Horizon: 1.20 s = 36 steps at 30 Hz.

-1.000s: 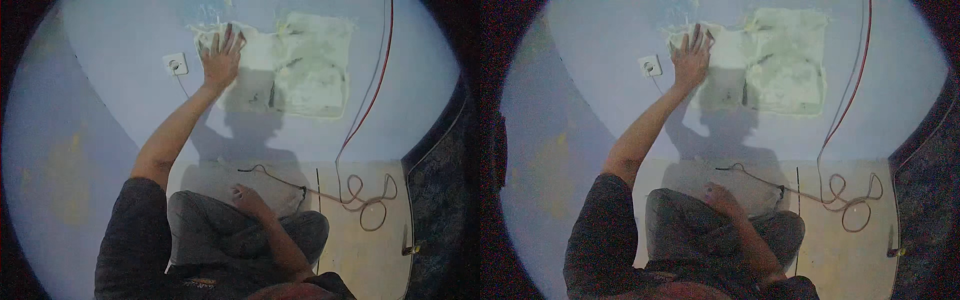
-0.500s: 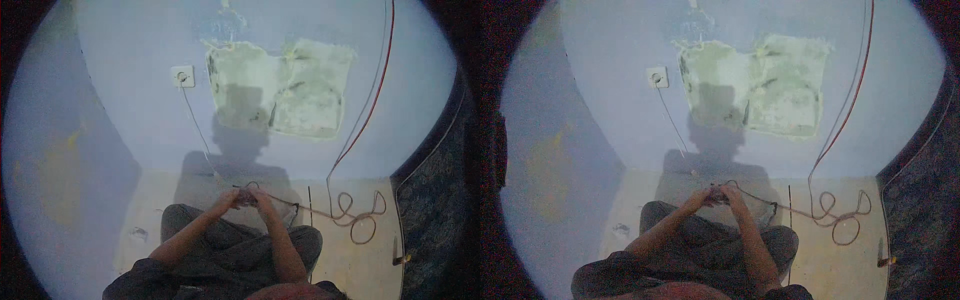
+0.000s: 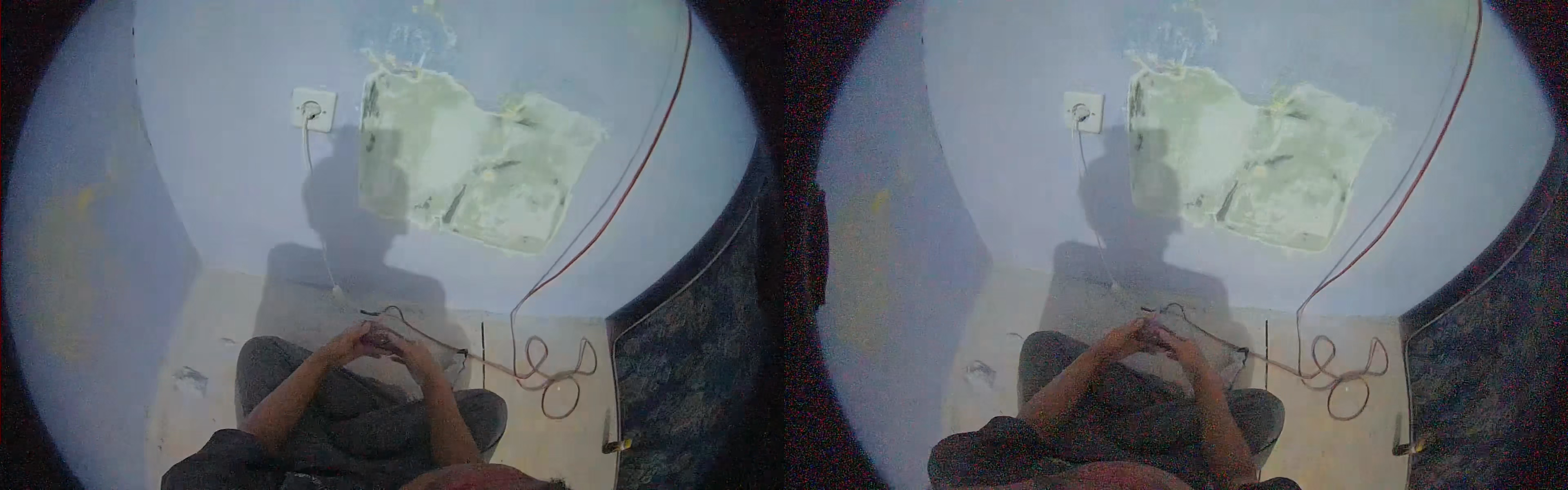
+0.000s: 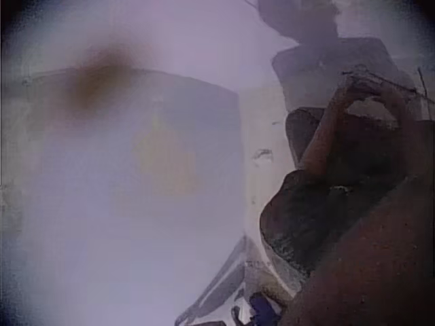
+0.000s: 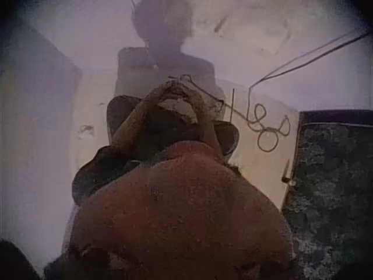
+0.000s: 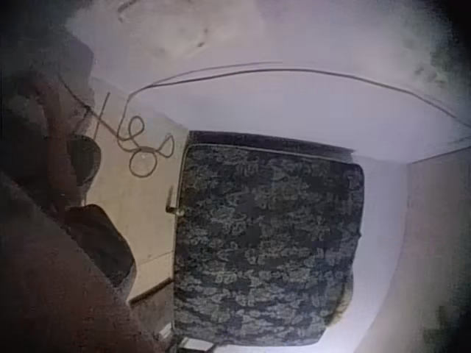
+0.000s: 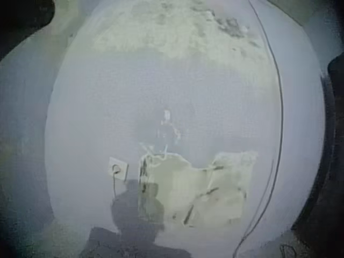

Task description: The person sands a patched area on a wall by hand using a piece of sandpaper, moving their hand in circular and side-to-side motions across the surface.

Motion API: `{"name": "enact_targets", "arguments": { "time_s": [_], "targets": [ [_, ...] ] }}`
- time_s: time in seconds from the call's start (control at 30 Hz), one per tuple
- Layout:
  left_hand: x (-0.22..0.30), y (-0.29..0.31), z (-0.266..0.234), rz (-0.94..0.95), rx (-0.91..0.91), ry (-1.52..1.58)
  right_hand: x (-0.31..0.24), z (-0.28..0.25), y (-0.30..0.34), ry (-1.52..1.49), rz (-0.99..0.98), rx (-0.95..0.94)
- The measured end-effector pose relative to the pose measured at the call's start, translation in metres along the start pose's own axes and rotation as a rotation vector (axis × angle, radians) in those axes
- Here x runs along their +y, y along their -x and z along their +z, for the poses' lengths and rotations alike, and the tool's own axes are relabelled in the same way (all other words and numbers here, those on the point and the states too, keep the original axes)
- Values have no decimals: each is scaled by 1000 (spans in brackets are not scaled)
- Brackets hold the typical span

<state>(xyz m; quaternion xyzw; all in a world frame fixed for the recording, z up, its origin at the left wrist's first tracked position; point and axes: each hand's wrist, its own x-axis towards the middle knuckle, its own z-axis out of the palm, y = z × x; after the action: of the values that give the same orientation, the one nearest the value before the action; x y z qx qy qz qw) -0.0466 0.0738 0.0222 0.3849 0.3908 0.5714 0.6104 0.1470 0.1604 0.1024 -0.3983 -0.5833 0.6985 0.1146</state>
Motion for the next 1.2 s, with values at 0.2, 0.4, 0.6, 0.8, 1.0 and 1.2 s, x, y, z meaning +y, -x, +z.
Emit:
{"name": "enact_targets", "arguments": {
  "time_s": [0.2, 0.4, 0.6, 0.8, 1.0, 1.2],
  "targets": [
    [12, 7, 8, -25, 3, 142, 28, -6, -25, 152, -35, -7],
    [31, 9, 11, 56, 90, -106, 16, -1, -23, 344, -108, 24],
    [26, 8, -4, 51, 87, -193, 14, 5, -21, 485, -179, 1],
    [-23, -8, -42, -138, 229, -259, 15, -3, -29, 580, -177, 61],
    [37, 11, 4, 49, 173, -284, 39, -8, -36, 603, -429, 314],
    [3, 6, -12, 29, 190, -190, 23, -5, -29, 500, -507, 222]
  ]
}}
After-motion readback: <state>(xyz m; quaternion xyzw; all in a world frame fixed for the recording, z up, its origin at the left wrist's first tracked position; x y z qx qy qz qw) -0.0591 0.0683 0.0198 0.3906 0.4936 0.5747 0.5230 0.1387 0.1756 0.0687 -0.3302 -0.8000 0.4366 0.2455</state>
